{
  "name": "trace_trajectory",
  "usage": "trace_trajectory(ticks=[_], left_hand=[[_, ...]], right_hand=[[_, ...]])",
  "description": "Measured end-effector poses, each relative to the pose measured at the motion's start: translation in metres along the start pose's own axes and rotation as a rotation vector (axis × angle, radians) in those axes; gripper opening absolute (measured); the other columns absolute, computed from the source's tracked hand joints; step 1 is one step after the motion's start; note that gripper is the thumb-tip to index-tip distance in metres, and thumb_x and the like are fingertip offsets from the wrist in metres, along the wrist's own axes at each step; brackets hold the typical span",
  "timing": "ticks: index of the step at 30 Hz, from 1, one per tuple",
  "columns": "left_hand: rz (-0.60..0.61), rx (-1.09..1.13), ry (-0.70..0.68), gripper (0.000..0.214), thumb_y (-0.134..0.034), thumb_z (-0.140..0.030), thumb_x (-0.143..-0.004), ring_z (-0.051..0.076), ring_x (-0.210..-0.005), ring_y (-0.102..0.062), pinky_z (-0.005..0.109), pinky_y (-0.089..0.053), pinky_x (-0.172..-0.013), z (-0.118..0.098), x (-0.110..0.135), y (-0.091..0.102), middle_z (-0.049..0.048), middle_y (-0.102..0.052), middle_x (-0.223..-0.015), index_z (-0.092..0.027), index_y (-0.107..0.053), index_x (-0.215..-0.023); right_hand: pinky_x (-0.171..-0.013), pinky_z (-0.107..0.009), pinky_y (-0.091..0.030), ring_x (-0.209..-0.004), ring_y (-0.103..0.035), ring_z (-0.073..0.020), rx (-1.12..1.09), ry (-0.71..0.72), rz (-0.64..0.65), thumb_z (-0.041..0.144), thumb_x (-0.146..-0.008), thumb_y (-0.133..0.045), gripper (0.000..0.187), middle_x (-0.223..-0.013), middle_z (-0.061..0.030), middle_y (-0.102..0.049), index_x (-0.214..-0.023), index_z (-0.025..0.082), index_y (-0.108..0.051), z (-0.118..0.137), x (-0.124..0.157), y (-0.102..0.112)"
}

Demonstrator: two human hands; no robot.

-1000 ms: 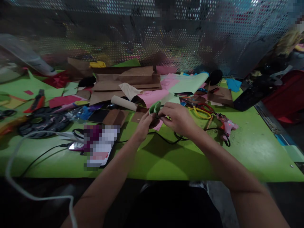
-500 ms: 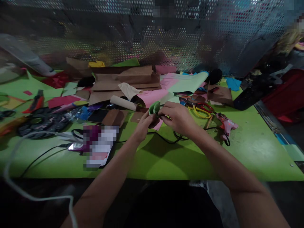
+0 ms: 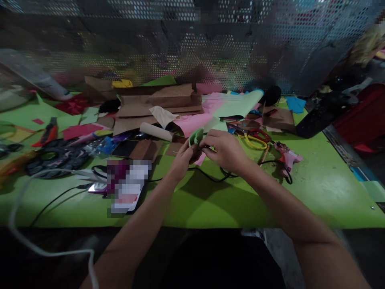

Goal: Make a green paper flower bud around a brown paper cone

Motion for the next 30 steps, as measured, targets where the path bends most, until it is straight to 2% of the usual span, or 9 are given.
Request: trace_trajectory(ticks=[6,13,17,25,30], left_hand=[[0.008,-0.017,-0.004,0.026,-0.068,-0.043,-0.085,0.009,-0.070,-0.050,0.020,-0.045,-0.067,0.0028,-0.0010,0.0019,-0.0026,-0.054,-0.079,-0.022,-0.066,-0.101],[0.050,0.019,-0.023,0.029,-0.070,-0.043,-0.084,0.008,-0.065,-0.044,0.019,-0.042,-0.064,-0.0017,-0.0010,-0.0015,-0.0035,-0.050,-0.077,-0.021,-0.064,-0.101],[0.077,-0.031,-0.045,0.031,-0.070,-0.044,-0.083,0.009,-0.063,-0.041,0.020,-0.038,-0.060,-0.0050,-0.0009,-0.0026,-0.0045,-0.047,-0.070,-0.020,-0.062,-0.100],[0.025,-0.069,-0.041,0.023,-0.066,-0.039,-0.083,0.010,-0.068,-0.044,0.022,-0.039,-0.064,-0.0057,-0.0006,-0.0021,-0.0028,-0.050,-0.075,-0.020,-0.061,-0.095],[0.033,-0.054,-0.017,0.027,-0.065,-0.040,-0.082,0.011,-0.068,-0.045,0.022,-0.039,-0.064,-0.0039,-0.0007,-0.0022,-0.0034,-0.050,-0.071,-0.021,-0.062,-0.101]], right_hand=[[-0.072,-0.027,-0.047,-0.082,-0.065,-0.0177,-0.034,-0.026,-0.004,0.015,-0.089,-0.065,0.010,-0.085,-0.0043,-0.070,-0.086,0.020,-0.073,-0.0030,0.0003,-0.0015],[-0.070,-0.027,-0.046,-0.078,-0.064,-0.0169,-0.032,0.003,-0.028,0.011,-0.088,-0.063,0.014,-0.082,-0.0045,-0.069,-0.084,0.019,-0.074,-0.0015,0.0003,-0.0002],[-0.071,-0.027,-0.047,-0.079,-0.065,-0.0173,-0.027,0.006,-0.018,0.010,-0.087,-0.062,0.015,-0.083,-0.0043,-0.069,-0.085,0.020,-0.073,-0.0009,0.0009,-0.0008],[-0.073,-0.029,-0.047,-0.082,-0.064,-0.0192,0.009,-0.009,0.016,0.012,-0.087,-0.064,0.009,-0.085,-0.0055,-0.068,-0.084,0.019,-0.069,0.0001,0.0001,-0.0017],[-0.073,-0.029,-0.046,-0.083,-0.063,-0.0197,0.002,-0.009,0.015,0.014,-0.088,-0.065,0.008,-0.086,-0.0057,-0.068,-0.084,0.019,-0.069,-0.0018,0.0003,-0.0022]])
Point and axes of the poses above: each hand's wrist, its own x-axis away from the middle knuckle, its own y-axis out of the back of the hand, z = x × y, the point moved 3 cm from there along -x, towards the middle knuckle
